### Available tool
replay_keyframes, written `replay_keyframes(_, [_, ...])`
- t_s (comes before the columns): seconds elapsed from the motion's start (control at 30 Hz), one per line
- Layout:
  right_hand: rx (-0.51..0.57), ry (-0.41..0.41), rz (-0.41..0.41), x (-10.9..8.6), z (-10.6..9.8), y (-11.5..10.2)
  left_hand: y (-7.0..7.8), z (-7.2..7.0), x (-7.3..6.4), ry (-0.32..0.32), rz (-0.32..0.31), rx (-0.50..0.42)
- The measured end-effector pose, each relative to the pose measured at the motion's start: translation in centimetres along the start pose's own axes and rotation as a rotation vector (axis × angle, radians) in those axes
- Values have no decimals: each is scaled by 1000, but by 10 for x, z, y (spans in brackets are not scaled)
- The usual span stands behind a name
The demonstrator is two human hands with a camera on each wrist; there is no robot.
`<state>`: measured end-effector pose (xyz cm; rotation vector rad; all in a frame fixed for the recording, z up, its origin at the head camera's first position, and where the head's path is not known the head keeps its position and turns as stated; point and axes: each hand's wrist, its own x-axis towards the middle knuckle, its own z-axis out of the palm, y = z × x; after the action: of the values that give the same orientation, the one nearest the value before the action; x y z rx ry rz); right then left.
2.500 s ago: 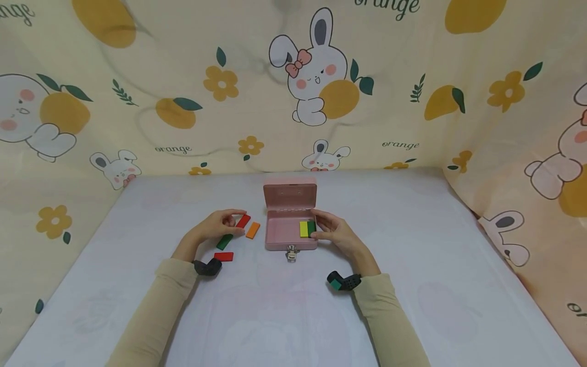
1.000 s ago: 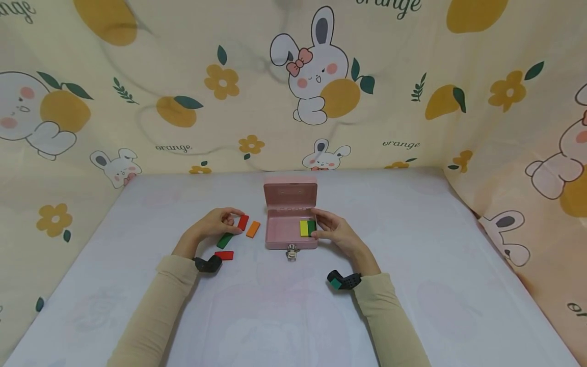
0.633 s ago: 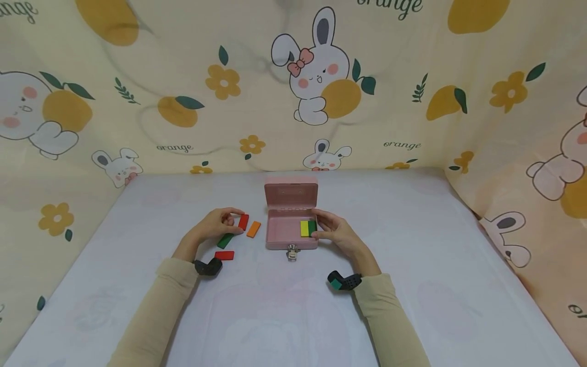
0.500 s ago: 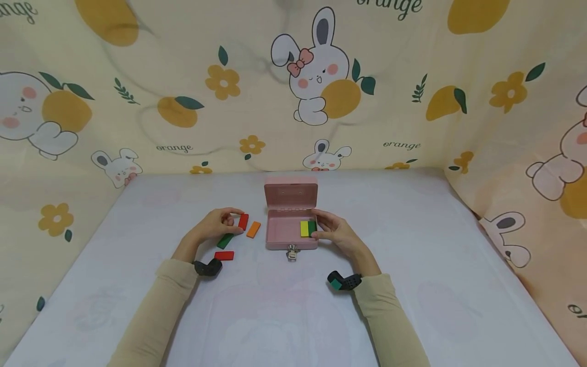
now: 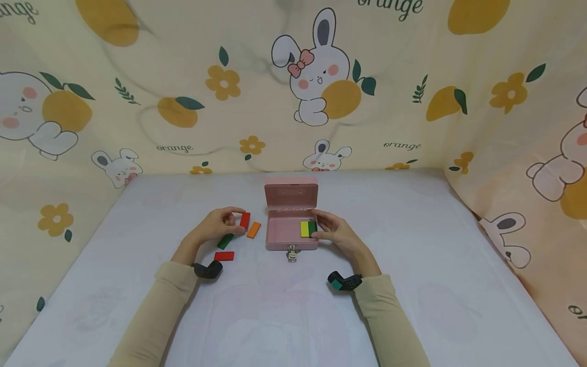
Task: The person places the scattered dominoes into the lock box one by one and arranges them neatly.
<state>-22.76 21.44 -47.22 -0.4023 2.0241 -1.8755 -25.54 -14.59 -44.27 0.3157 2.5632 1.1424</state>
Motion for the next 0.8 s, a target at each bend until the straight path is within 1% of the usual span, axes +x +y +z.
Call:
replay_keyframes(0.17, [2,7,8,0,0,0,7,1,-3,11,22,-16])
replay_keyframes(0.3, [13,15,13,-1,2,-1,12,1,-5,22,62,-12])
replay_keyframes(0.8, [-3,8,10,-2,1,-3,23,6,-10,27,114,-17])
